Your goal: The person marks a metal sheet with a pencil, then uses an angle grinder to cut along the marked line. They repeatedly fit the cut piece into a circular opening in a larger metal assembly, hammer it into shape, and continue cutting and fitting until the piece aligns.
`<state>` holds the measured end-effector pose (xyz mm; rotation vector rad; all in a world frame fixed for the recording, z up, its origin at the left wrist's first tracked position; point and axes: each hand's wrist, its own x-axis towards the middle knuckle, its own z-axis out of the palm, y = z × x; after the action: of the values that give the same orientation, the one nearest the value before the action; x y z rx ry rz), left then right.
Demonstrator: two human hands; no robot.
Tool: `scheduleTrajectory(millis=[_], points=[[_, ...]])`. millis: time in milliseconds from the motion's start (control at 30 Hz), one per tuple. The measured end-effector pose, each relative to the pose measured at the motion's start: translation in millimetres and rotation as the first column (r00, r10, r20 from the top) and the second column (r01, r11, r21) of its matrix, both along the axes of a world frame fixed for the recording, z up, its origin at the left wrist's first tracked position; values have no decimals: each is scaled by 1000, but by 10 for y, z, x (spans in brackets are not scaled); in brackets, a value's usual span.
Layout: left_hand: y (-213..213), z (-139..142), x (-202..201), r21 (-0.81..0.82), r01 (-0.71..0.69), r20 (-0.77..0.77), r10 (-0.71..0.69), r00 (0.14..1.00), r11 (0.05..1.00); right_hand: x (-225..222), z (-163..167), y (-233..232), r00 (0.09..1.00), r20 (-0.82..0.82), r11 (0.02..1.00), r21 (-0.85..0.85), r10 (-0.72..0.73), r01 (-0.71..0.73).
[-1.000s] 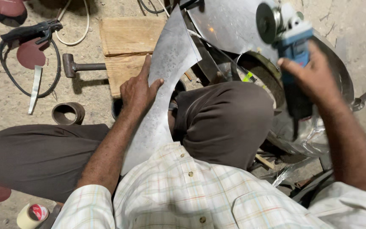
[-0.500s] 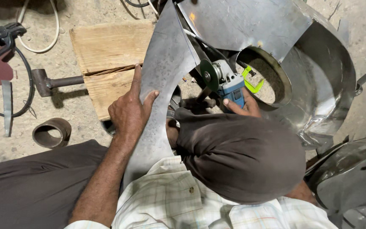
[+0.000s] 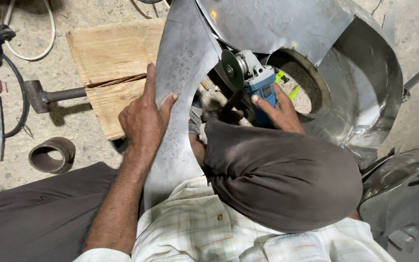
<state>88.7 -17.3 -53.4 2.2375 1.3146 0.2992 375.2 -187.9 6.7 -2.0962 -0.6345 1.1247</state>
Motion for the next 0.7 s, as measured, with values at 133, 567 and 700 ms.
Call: scheduleTrajectory(millis=[133, 567, 700], points=[[26, -19, 7, -28, 8, -47, -9, 999, 1000, 58, -57, -10, 994, 69, 996, -3, 84, -84], [89, 22, 28, 56, 75, -66, -72, 995, 996, 109, -76, -4, 991, 44, 991, 42, 125, -127], [73, 20, 25, 26, 66, -59, -64, 996, 997, 84, -53, 27, 972, 163, 985, 14, 167, -171]])
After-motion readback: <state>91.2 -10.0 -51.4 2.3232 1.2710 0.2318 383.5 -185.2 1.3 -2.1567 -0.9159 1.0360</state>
